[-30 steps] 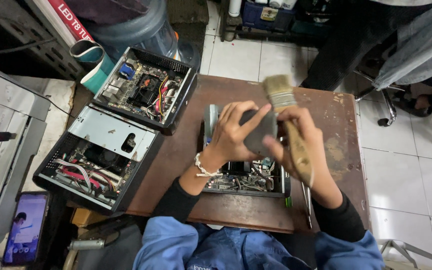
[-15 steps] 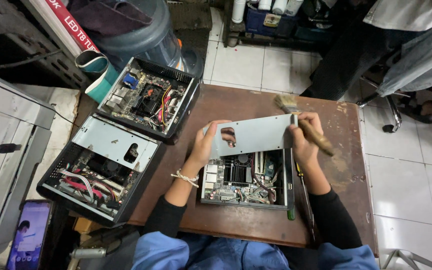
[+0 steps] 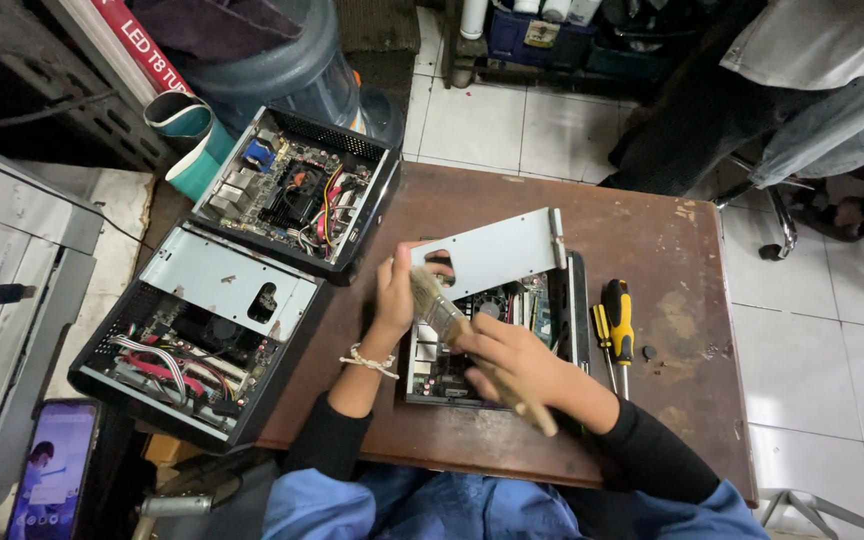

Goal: The person cleans the exterior and interior of a computer case using a brush. They remove a metal bracket and a circuit board, brush them, and place them on the table.

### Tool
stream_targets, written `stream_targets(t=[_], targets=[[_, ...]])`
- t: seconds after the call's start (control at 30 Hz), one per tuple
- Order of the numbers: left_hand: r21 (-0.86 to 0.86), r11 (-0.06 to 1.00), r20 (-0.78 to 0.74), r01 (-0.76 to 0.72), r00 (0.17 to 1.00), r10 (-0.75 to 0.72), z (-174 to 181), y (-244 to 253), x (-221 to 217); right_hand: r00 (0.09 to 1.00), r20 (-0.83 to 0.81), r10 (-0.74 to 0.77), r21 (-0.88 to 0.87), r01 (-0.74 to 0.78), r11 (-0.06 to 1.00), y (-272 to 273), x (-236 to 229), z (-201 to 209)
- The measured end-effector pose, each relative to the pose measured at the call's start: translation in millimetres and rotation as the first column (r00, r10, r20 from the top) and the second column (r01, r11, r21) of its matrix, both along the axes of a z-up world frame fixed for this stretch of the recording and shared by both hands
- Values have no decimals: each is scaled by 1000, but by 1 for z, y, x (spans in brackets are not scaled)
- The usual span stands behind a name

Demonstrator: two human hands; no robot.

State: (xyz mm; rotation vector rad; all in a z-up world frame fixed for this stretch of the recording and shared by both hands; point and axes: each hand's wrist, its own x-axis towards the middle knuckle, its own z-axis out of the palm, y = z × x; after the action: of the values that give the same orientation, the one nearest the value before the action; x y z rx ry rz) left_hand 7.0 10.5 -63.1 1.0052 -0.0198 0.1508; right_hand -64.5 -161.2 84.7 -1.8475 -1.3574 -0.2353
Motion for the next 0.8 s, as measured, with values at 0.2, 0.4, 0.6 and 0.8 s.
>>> stream_targets(t=[0.2, 0.4, 0.6, 0.8], targets=[[174, 985, 47, -3, 999, -5, 61, -11, -18, 865, -71, -497, -65, 493, 868, -71, 29, -18], [263, 963, 100, -68, 994, 43, 36, -6, -4, 747, 238, -621, -185, 663, 726, -64, 35, -27], [313, 948, 66, -53, 997, 34, 51, -5, -10, 582, 596, -554, -82, 730, 678, -65, 22, -16], [457, 861, 30, -225, 971, 238, 124, -12, -33, 858, 273, -434, -268, 501, 823, -65, 4, -26]])
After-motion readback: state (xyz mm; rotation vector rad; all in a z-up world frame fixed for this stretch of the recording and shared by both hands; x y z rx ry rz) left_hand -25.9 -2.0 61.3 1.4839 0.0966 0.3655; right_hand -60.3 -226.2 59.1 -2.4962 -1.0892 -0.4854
